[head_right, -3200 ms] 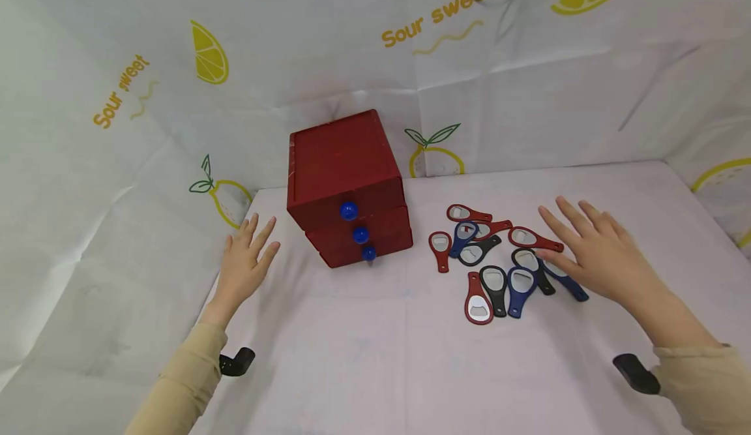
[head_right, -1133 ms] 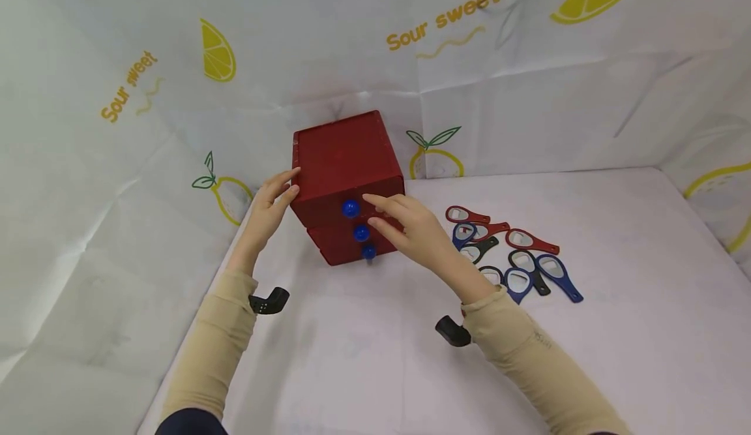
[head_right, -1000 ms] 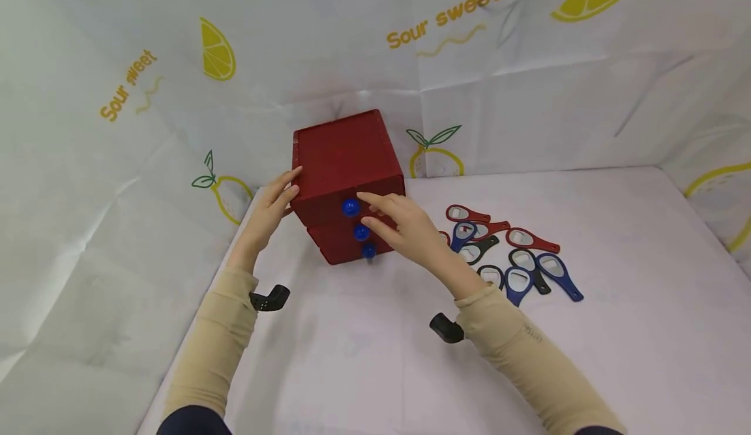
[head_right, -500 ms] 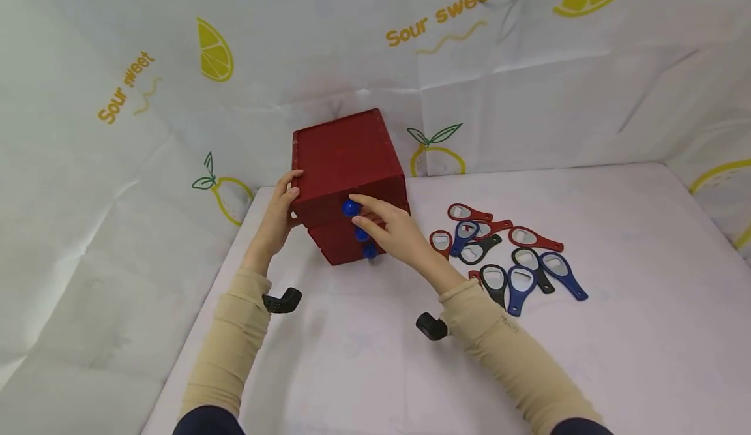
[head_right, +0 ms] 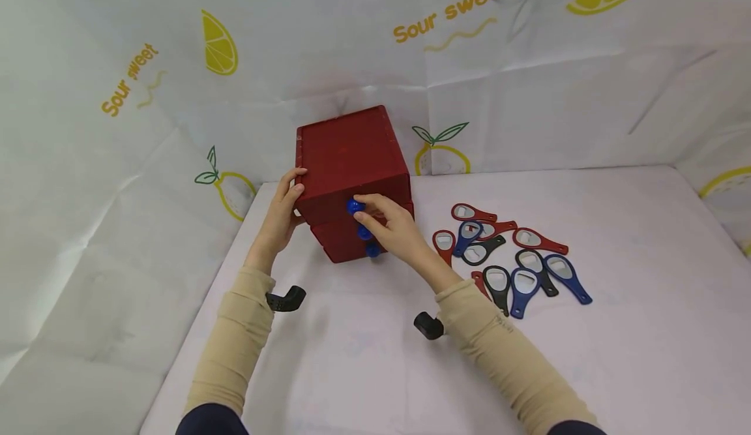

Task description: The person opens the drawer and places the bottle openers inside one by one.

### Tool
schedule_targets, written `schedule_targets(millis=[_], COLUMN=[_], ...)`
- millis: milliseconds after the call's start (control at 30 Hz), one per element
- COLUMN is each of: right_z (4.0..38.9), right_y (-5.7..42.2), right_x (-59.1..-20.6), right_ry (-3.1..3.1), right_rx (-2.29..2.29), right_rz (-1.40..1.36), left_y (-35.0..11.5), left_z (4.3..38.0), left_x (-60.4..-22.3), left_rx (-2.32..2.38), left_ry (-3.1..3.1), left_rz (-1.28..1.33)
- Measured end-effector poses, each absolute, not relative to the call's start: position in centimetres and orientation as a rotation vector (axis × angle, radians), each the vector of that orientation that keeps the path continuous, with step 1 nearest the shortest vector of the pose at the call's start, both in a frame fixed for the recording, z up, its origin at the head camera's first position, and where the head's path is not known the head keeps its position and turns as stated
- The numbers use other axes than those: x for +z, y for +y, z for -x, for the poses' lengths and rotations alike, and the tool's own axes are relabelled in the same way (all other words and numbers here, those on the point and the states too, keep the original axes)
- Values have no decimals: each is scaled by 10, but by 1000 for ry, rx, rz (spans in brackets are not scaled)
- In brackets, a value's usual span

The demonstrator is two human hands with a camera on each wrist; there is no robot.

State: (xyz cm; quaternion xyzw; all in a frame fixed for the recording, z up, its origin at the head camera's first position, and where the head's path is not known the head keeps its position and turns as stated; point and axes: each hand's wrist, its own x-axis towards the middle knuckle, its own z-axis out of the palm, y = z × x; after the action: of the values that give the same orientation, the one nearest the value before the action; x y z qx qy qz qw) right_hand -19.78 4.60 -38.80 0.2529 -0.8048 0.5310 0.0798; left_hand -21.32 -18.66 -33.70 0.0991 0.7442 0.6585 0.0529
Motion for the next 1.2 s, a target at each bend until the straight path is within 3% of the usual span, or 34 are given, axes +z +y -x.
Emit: schedule_targets(millis=[1200], right_z=[200], right_y=[41], right_x=[-380], right_ry=[-2405], right_rx=[1663], right_rz=[-559], left_y=[-186], left_z=[213], left_x=[-340], left_rx=[1961], left_ry=[2322], left_rz=[-263])
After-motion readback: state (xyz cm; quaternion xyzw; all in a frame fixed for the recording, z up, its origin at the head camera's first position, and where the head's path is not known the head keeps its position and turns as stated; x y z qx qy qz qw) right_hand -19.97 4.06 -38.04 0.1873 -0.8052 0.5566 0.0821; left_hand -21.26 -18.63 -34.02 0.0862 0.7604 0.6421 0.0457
